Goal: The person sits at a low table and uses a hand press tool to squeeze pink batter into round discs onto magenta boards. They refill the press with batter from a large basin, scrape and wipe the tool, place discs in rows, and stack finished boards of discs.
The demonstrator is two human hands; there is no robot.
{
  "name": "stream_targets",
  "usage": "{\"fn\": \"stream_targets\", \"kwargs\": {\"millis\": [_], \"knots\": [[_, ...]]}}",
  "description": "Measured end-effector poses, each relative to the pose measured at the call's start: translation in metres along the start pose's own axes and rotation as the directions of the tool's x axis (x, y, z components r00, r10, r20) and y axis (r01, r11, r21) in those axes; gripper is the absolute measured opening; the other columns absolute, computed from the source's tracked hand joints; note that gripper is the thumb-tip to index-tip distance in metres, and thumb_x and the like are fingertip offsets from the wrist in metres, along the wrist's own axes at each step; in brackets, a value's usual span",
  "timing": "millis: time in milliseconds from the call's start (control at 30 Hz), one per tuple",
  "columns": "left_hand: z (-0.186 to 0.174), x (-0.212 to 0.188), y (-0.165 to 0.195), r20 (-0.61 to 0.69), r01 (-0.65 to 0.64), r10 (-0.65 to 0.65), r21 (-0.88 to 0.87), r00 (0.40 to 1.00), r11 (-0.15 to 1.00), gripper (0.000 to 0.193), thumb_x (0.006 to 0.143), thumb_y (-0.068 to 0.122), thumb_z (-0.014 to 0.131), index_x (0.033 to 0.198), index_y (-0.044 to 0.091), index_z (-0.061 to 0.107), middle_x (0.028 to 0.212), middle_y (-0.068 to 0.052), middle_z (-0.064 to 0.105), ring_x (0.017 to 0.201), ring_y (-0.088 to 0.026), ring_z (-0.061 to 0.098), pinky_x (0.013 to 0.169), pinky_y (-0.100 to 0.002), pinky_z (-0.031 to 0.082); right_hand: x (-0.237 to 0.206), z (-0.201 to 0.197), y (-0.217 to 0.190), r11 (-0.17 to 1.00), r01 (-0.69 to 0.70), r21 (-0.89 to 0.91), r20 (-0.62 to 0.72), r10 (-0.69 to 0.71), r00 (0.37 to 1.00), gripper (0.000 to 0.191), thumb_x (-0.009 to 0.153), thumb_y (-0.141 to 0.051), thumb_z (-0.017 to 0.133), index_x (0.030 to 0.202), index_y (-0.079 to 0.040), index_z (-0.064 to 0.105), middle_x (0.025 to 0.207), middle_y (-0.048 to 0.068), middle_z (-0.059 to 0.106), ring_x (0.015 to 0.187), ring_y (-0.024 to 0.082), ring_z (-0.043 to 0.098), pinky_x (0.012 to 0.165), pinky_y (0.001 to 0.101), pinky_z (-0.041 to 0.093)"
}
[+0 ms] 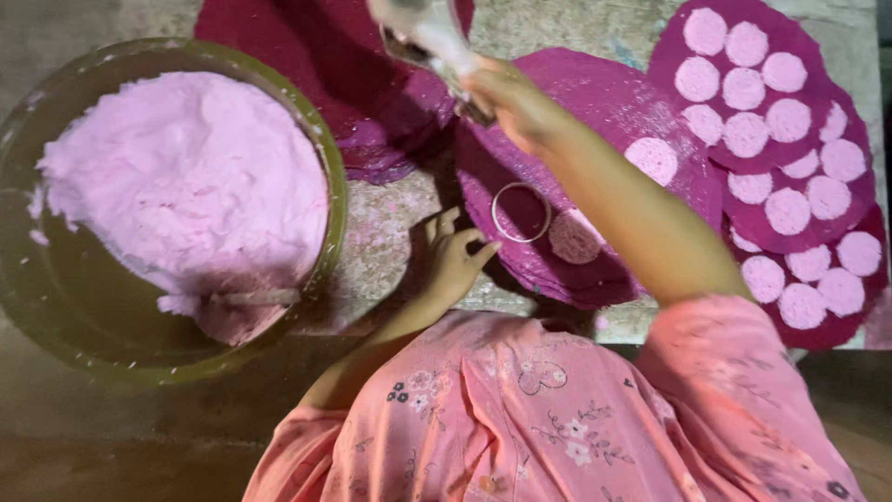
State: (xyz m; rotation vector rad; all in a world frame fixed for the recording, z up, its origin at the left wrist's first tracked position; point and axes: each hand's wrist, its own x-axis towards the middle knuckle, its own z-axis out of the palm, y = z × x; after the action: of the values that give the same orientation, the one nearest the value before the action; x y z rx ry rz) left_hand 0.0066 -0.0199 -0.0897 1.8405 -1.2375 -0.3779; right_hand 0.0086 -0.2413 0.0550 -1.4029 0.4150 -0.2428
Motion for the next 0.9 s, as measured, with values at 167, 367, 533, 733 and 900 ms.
{"fn": "stream_targets", "kwargs": {"millis": [167, 367, 533, 733, 900], "knots": [[-0.037, 0.009, 0.016, 0.006, 0.223, -0.225, -0.154, 0.974, 0.963, 0.059, 0.088, 0.047, 0.079, 0.130, 0.010, 0.059, 0.121, -0.014, 0.061, 0.122, -0.031, 0.056, 0.113, -0.049, 0.041, -0.163, -0.058, -0.005, 0.978, 0.110, 0.176, 0.084, -0.127, 0.988, 0.087, 0.090, -0.035, 0.073, 0.156, -0.001, 0.029, 0.137, 0.011, 0.059, 0.120, 0.018, 0.059, 0.098, 0.0339, 0.051], [-0.047, 0.111, 0.038, 0.162, 0.160, 0.021, -0.985, 0.987, 0.062, 0.087, 0.106, 0.061, 0.054, 0.166, 0.003, 0.028, 0.173, -0.021, 0.031, 0.164, -0.032, 0.028, 0.136, -0.043, 0.021, -0.284, -0.111, 0.053, 0.963, -0.088, 0.255, 0.060, 0.075, 0.995, 0.074, 0.098, -0.039, 0.069, 0.148, 0.012, 0.048, 0.089, 0.001, 0.056, 0.085, 0.012, 0.052, 0.079, 0.0316, 0.042], [-0.051, 0.138, 0.077, 0.138, 0.278, 0.323, -0.853, 0.936, -0.441, 0.091, 0.102, 0.073, 0.045, 0.164, 0.007, 0.029, 0.166, -0.023, 0.035, 0.155, -0.034, 0.034, 0.130, -0.046, 0.032, -0.308, -0.117, 0.073, 0.829, -0.505, 0.241, 0.221, 0.460, 0.860, 0.082, 0.092, -0.050, 0.060, 0.149, 0.007, 0.044, 0.120, 0.014, 0.058, 0.105, 0.021, 0.057, 0.089, 0.0363, 0.044], [-0.035, 0.129, 0.098, 0.006, 0.289, 0.528, -0.842, 0.849, -0.456, 0.066, 0.092, 0.045, 0.064, 0.149, 0.015, 0.046, 0.130, -0.007, 0.057, 0.129, -0.024, 0.054, 0.121, -0.042, 0.034, -0.304, -0.150, 0.016, 0.774, -0.629, -0.074, 0.139, 0.633, 0.762, 0.083, 0.091, -0.053, 0.042, 0.153, 0.003, 0.043, 0.144, 0.021, 0.059, 0.126, 0.029, 0.058, 0.106, 0.0423, 0.042], [-0.011, 0.143, 0.089, -0.007, 0.224, 0.422, -0.839, 0.906, -0.495, 0.037, 0.084, 0.022, 0.067, 0.118, 0.016, 0.054, 0.111, -0.001, 0.059, 0.120, -0.020, 0.056, 0.123, -0.042, 0.034, -0.275, -0.160, -0.017, 0.635, -0.685, -0.357, -0.005, 0.732, 0.682, 0.089, 0.091, -0.063, 0.029, 0.150, 0.000, 0.046, 0.138, 0.020, 0.062, 0.125, 0.033, 0.063, 0.107, 0.0474, 0.046]]}}
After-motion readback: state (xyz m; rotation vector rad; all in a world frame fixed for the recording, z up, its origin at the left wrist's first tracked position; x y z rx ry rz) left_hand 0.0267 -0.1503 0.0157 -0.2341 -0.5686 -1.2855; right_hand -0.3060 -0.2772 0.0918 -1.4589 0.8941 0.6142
